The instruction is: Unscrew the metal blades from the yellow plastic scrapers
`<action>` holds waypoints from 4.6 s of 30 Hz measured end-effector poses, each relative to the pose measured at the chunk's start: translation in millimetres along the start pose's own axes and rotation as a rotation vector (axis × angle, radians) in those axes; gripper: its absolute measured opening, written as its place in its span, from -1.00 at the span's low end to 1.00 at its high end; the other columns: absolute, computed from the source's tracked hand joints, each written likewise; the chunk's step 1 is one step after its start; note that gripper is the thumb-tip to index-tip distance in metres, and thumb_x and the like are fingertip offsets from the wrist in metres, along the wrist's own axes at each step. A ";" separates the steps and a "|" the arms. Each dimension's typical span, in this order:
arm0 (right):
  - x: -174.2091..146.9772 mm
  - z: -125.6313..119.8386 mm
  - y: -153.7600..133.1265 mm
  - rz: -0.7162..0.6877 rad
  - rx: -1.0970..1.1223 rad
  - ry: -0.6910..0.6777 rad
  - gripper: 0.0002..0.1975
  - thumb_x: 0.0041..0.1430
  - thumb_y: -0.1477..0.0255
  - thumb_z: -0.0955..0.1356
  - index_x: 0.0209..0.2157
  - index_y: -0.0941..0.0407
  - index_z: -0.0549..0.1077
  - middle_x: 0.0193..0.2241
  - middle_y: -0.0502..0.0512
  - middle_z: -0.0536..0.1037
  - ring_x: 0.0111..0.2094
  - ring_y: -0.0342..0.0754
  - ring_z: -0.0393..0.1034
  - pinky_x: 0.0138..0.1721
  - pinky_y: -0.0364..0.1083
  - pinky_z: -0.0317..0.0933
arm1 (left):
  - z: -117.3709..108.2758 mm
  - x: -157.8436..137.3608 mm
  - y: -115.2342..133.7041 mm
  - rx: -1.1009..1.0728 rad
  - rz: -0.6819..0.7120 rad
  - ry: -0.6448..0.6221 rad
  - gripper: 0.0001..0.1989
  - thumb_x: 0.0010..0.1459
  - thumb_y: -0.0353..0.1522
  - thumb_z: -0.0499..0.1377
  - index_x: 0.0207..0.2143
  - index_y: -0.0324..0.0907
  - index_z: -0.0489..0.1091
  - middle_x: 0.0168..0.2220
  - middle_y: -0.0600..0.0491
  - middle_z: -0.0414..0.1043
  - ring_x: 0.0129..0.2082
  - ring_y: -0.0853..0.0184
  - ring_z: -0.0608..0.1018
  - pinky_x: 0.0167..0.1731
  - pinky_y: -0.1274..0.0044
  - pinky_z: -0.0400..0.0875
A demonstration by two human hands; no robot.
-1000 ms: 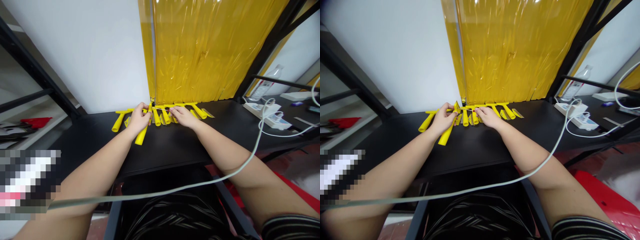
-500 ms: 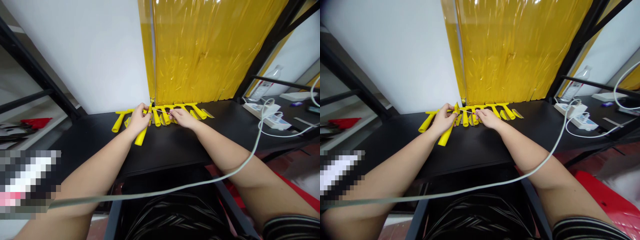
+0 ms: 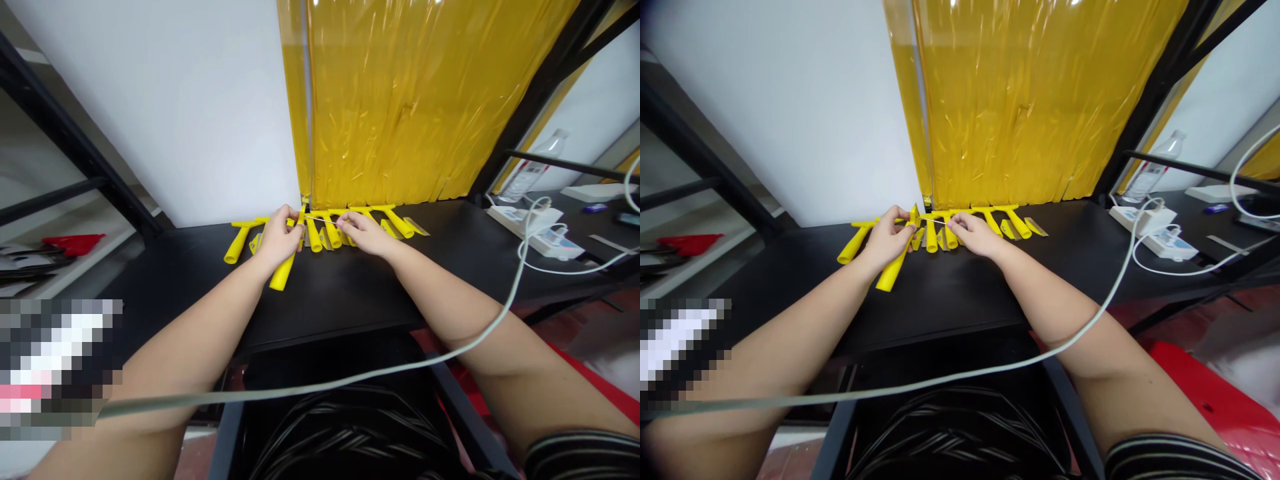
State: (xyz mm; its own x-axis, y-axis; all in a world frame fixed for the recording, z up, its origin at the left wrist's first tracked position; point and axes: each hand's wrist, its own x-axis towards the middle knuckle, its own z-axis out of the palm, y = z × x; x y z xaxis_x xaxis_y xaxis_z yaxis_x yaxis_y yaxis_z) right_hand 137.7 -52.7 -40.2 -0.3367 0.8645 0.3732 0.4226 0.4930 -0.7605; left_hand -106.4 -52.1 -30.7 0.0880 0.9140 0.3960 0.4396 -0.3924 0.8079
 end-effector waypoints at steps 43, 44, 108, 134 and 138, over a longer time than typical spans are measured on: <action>-2.6 -3.2 -12.4 -0.009 -0.205 0.113 -0.61 0.39 0.18 0.23 -0.42 0.12 0.43 -0.52 0.03 0.41 -0.44 -0.06 0.25 -0.34 -0.07 0.06 | 1.6 -9.6 6.7 -0.012 0.091 -0.099 -0.76 0.17 -0.40 0.19 -0.15 -0.07 0.18 -0.46 0.16 0.38 -0.61 0.39 0.49 -0.65 0.61 0.27; -3.9 -2.1 -13.6 -0.037 -0.215 0.113 -0.65 0.38 0.19 0.25 -0.37 0.13 0.44 -0.50 0.03 0.43 -0.44 -0.07 0.25 -0.33 -0.07 0.07 | 0.9 -9.5 7.1 -0.007 0.102 -0.089 -0.75 0.17 -0.39 0.19 -0.14 -0.07 0.19 -0.46 0.15 0.38 -0.61 0.39 0.49 -0.66 0.61 0.26; -14.1 33.7 -28.5 -0.041 0.412 -0.304 -0.64 0.20 0.24 0.48 -0.10 0.09 0.35 -0.33 -0.01 0.49 -0.34 -0.11 0.44 -0.23 -0.02 0.39 | 21.0 -4.4 8.9 -0.754 0.121 0.045 -0.57 0.15 -0.29 0.43 -0.17 -0.08 0.19 -0.12 0.11 0.43 -0.21 0.41 0.61 -0.18 0.52 0.61; 5.1 -115.8 57.2 0.339 -0.165 0.576 -0.74 0.02 0.35 0.47 -0.22 0.13 0.54 -0.30 0.09 0.57 -0.28 0.00 0.47 -0.17 -0.03 0.37 | 2.3 2.6 6.8 -0.555 0.015 0.056 -0.61 0.07 -0.55 0.25 -0.13 -0.08 0.18 -0.33 0.17 0.37 -0.35 0.44 0.50 -0.34 0.59 0.44; -7.4 -157.1 115.3 0.650 -0.435 0.598 -0.73 0.03 0.28 0.48 -0.27 0.17 0.63 -0.37 0.16 0.59 -0.29 0.08 0.49 -0.17 0.01 0.37 | 1.5 6.1 0.2 -0.451 0.042 0.045 -0.69 0.05 -0.57 0.24 -0.20 -0.13 0.26 -0.36 0.13 0.38 -0.35 0.42 0.47 -0.33 0.57 0.39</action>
State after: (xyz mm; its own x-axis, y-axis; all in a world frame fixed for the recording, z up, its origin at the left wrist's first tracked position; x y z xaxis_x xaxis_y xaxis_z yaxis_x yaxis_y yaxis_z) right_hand 321.1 13.2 -47.3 0.5013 0.8282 0.2504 0.6881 -0.2062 -0.6957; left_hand -104.5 -46.5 -28.8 0.0538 0.8947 0.4434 0.0025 -0.4442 0.8959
